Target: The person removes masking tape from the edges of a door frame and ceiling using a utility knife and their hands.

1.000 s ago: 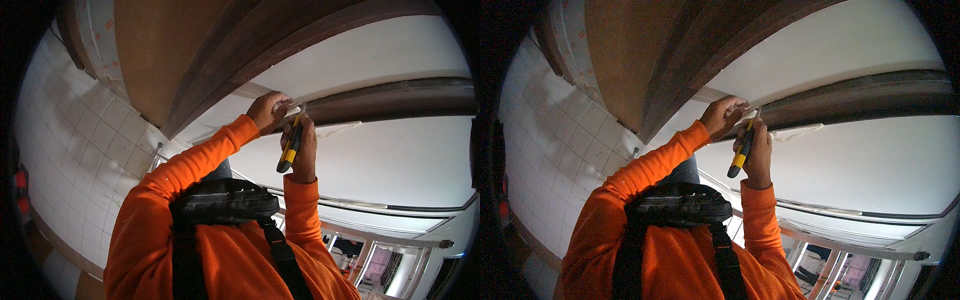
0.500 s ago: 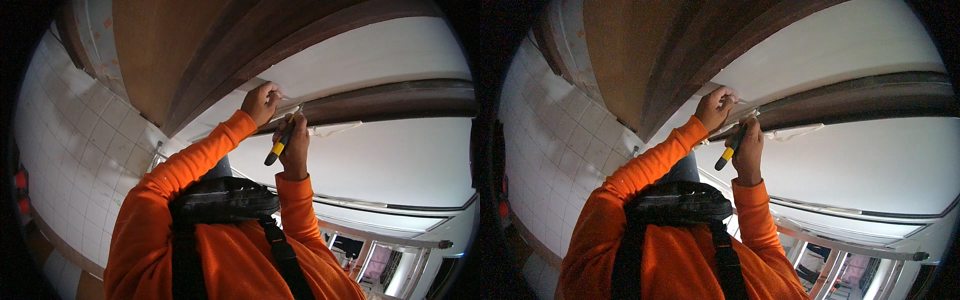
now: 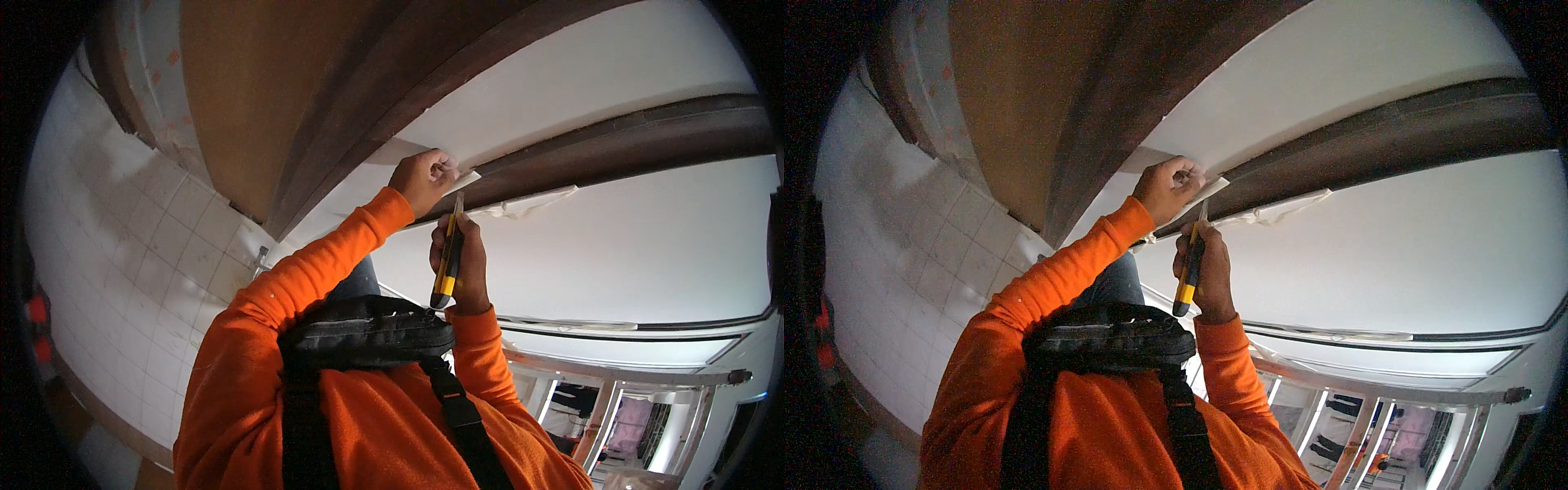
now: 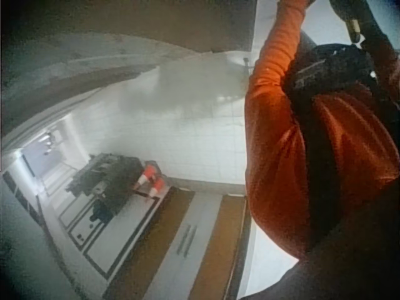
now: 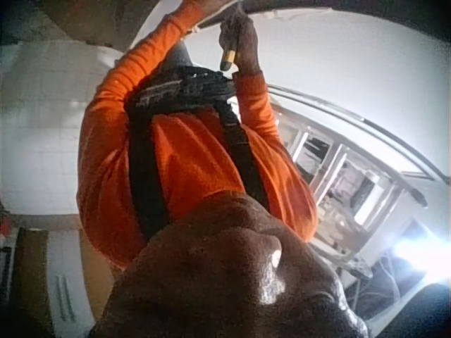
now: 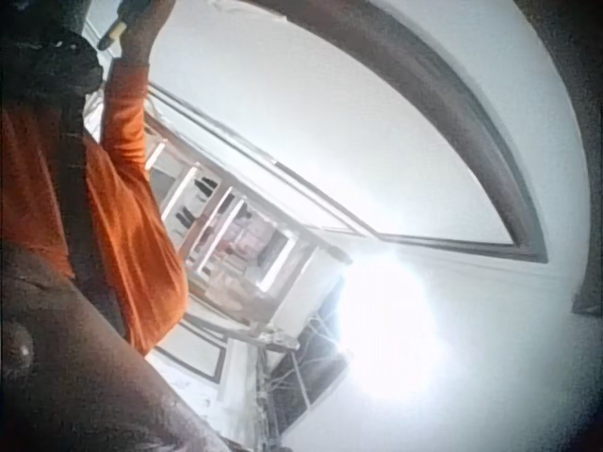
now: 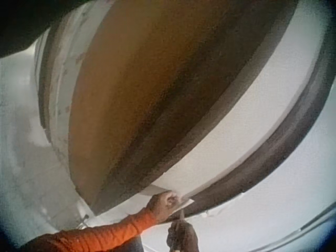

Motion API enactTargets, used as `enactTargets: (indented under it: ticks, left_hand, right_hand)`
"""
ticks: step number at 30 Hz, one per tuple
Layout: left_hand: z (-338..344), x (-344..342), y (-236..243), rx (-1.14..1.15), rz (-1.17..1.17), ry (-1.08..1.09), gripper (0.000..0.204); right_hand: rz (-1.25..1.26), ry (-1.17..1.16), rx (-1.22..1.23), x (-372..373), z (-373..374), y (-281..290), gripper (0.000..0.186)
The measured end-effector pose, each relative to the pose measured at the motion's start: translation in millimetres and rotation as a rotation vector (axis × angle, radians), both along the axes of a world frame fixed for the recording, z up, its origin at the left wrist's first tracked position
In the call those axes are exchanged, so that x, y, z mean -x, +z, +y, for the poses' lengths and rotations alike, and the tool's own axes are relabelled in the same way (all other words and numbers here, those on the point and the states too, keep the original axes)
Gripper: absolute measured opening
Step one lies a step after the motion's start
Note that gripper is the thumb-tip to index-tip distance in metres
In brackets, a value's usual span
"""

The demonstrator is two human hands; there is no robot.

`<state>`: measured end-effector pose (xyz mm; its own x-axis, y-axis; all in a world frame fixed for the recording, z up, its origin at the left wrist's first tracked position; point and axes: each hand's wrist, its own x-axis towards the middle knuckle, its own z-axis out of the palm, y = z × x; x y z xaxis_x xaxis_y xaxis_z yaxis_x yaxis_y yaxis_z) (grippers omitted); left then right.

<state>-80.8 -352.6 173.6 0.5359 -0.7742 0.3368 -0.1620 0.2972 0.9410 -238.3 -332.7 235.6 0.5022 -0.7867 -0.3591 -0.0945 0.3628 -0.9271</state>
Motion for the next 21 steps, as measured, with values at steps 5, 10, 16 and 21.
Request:
enactTargets:
  ticks: [5,10,16,21]
  left_hand:
    - [-6,12,7,0.004,-0.082,0.038,0.029]
    - [-17,14,4,0.004,-0.228,0.14,0.02]
    - [-3,9,-18,-0.065,-0.307,0.085,0.012]
    - [2,17,-4,0.11,-0.223,0.177,0.016]
  right_hand:
    - [-0.059,-0.034,-0.025,20,5,-4,0.04]
    - [-0.07,-0.039,-0.006,32,6,-9,0.04]
    - [-0.012,-0.012,0.112,39,-1,-13,0.045]
    - [0.026,-0.031,0.273,39,-20,-7,0.051]
